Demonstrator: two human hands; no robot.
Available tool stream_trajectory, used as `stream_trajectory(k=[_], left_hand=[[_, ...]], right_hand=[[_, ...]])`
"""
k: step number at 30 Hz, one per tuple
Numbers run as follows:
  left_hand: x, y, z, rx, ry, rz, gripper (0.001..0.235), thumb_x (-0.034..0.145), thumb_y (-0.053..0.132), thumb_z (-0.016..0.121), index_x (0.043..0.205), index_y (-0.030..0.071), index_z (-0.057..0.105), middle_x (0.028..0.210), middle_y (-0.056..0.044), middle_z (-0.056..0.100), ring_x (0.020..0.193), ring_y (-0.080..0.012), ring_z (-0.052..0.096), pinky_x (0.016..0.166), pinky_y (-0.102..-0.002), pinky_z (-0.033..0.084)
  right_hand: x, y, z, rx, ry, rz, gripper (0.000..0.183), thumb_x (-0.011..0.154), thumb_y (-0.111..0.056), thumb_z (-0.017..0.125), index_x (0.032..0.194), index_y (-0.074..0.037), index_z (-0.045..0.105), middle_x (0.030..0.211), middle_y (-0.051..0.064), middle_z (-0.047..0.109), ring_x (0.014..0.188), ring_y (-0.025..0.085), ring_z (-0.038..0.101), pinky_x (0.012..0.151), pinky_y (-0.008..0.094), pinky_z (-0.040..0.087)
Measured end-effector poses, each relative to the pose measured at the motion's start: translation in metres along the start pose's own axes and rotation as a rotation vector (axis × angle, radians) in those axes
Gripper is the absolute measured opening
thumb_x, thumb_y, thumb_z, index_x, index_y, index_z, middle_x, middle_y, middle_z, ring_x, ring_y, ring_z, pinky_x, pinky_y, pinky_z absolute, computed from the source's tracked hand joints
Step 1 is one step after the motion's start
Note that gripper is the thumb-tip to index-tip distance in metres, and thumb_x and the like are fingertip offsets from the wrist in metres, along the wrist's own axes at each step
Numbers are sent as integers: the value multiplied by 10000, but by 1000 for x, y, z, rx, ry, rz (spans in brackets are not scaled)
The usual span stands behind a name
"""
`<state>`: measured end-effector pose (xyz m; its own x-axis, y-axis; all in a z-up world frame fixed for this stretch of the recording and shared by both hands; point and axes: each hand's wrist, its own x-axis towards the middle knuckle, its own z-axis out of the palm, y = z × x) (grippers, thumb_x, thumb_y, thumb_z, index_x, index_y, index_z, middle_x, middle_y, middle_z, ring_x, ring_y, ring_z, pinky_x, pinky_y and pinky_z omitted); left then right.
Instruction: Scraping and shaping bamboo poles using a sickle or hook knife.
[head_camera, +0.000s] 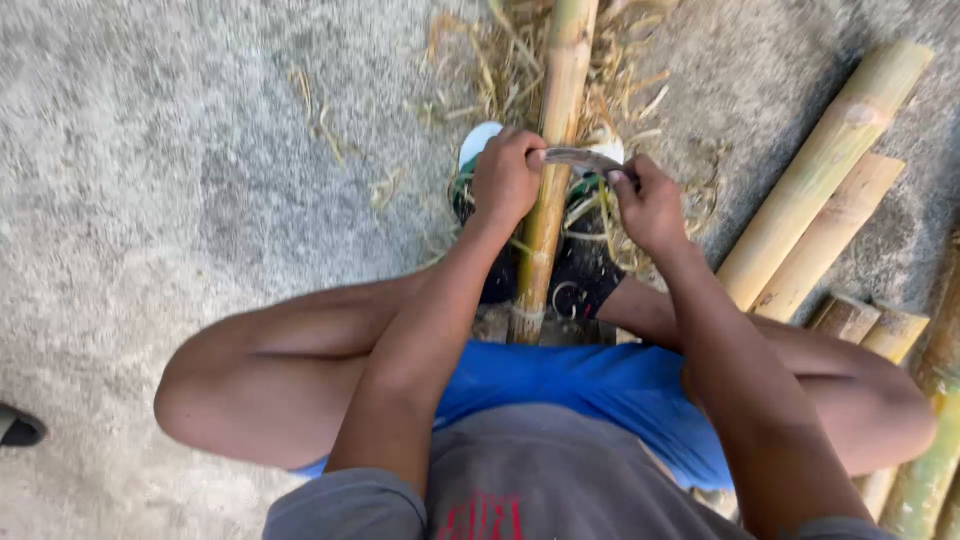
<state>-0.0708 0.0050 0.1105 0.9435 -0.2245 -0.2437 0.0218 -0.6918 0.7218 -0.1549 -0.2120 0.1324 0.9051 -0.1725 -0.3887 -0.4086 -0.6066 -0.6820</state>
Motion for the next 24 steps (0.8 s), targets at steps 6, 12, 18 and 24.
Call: stream_trajectory(k=[6,12,18,24], left_hand=[[26,-6,18,197,136,-19,446,863,329,788,1180,93,582,1135,-92,617,1054,-276,628,894,-436,516],[-9,13,37,-24,-275,-432,1108,689,472,944,1444,-27,305,1337,-262,559,1193,-396,600,952,-487,505],[-4,-35,53,-250,-399,-385,1121,632,358,911,1478,-19,281,1259,-261,659,1115,-373,693,978,-434,538],[32,27,-13,124,-445,-290,803,810,505,838,1302,30,416,1074,-156,655,944,-304,666,909,-456,517]], right_hand=[[56,7,19,144,113,115,240,1055,-219,652,961,-8,588,715,82,567,616,155,503,543,366,413],[83,-8,35,335,135,282,249,1049,-245,632,953,-24,571,687,35,561,573,135,499,510,367,400],[84,-11,38,279,82,199,228,1043,-247,637,968,-33,618,680,31,556,579,117,485,524,358,404],[101,-8,11,233,5,205,244,1068,-265,606,979,-42,647,684,41,551,582,131,455,520,362,381]])
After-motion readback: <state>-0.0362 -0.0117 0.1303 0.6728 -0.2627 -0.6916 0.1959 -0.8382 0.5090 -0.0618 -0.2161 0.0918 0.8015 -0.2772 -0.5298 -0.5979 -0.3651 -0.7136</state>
